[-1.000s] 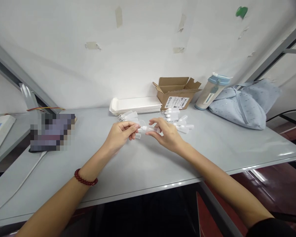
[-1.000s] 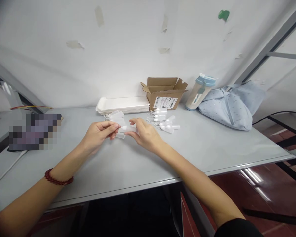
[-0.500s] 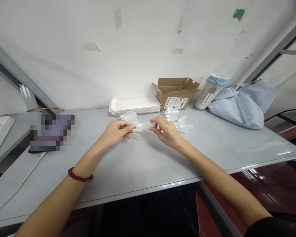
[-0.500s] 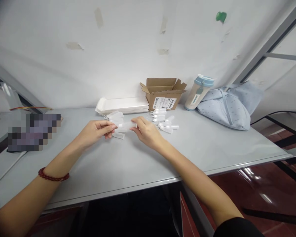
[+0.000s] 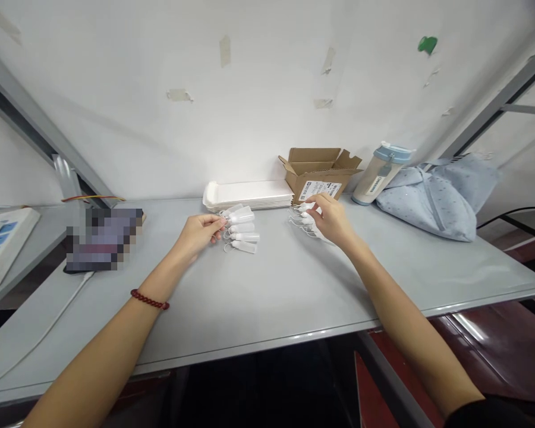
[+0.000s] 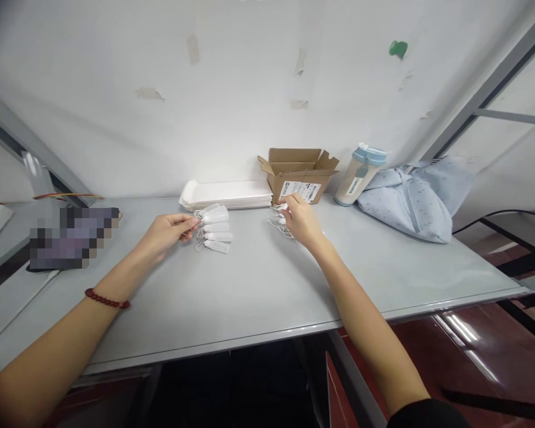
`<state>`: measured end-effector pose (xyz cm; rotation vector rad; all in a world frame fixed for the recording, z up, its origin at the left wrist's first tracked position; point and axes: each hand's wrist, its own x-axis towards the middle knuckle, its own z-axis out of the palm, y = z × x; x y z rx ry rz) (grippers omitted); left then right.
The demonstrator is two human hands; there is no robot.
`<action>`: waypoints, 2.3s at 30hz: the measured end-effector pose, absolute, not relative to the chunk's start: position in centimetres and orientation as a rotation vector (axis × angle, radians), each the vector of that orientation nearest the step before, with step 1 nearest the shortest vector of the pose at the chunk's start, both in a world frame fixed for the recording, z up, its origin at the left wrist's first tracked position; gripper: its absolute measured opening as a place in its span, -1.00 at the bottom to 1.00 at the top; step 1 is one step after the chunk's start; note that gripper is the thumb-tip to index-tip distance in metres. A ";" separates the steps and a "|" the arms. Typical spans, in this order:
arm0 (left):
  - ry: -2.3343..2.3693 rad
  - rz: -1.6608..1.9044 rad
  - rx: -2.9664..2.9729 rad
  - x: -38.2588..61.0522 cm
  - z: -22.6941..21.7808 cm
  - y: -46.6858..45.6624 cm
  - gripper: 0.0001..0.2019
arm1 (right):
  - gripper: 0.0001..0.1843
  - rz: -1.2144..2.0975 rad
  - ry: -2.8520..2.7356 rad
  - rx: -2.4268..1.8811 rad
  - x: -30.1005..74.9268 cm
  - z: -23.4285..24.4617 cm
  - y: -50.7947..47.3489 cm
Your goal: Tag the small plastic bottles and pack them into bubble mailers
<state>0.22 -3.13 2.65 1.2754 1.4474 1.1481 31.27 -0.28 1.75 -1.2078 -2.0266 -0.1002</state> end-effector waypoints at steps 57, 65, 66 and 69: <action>1.348 0.926 1.708 4.4 2.3 -6.2 -0.48 | -0.80 -0.031 -2.237 -0.888 26.5 0.7 -3.2; 1.305 0.878 1.752 4.4 2.4 -6.3 -0.68 | -0.79 -0.025 -2.317 -0.844 25.9 0.8 -3.9; 1.310 0.875 1.757 4.3 2.5 -6.4 -0.69 | -0.79 -0.025 -2.318 -0.845 25.8 0.7 -3.9; 1.317 0.864 1.772 4.4 2.6 -6.5 -0.70 | -0.78 0.009 -2.319 -0.843 25.7 0.6 -3.9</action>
